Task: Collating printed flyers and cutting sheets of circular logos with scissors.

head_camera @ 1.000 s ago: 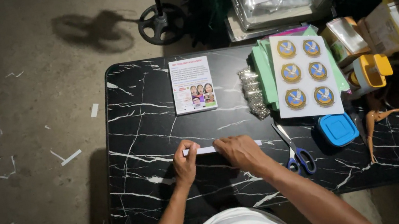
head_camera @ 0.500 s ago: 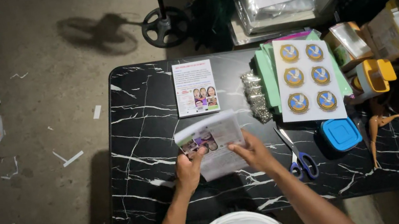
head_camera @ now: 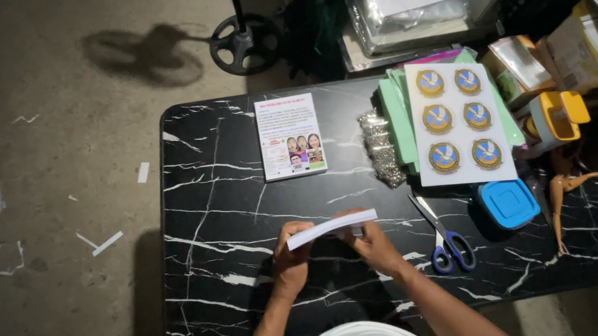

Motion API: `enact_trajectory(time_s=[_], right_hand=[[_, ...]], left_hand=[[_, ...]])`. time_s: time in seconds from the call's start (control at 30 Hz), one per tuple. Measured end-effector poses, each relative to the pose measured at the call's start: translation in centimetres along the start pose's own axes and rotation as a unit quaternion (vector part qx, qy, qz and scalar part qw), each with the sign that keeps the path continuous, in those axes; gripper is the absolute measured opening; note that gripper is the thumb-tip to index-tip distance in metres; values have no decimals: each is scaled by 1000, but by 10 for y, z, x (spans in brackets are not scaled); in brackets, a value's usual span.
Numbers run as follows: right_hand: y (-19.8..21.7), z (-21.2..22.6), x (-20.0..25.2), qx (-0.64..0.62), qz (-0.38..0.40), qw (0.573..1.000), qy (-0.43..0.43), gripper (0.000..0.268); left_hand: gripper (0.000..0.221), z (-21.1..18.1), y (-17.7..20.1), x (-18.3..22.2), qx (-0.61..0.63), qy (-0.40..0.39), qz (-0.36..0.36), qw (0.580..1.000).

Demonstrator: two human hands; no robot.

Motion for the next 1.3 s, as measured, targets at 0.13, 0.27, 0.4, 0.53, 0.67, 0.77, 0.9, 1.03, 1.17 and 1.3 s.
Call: enact_trajectory(time_s=[0.13,0.27,0.4,0.53,0.67,0.77,0.9,1.03,1.17,1.3], right_hand=[[-5,111,-15,81,28,988,129,83],[-62,243,-23,210,126,941,233,95],[-108,222,-25,498,252,825,90,62],[-88,199,-28,506,261,821,53,24],[-42,192,-29,313,206,924,74,31],[-5,152,-19,174,165,971,9,30],[25,89,-7,63,108,992,-14,27],[34,40,6,-2,83,997,2,26],[40,1,18,-38,63,997,2,24],[39,31,15,51,51,997,-37,46]], left_hand=[[20,-9,6,-5,-30,-39,13,999],[28,-3,7,-4,-19,-34,39,998],[35,8,3,-2,-26,-43,38,998],[31,14,17,-2,-61,-90,13,994],[21,51,43,-1,-68,18,46,996],[26,36,67,-3,-51,61,55,995],[22,18,70,-9,69,51,54,995],[22,-11,70,-11,-4,-17,34,999],[23,10,54,-2,-24,5,68,997],[26,17,51,0,-69,-23,53,996]])
Point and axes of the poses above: each hand's wrist, its own x-axis away from the middle knuckle, its own y-axis out of the back of the hand, z = x × y, the point moved 5 cm from there along -x, towards the middle knuckle, and after that the axes turned 14 degrees about -x, right-handed, at the moved point
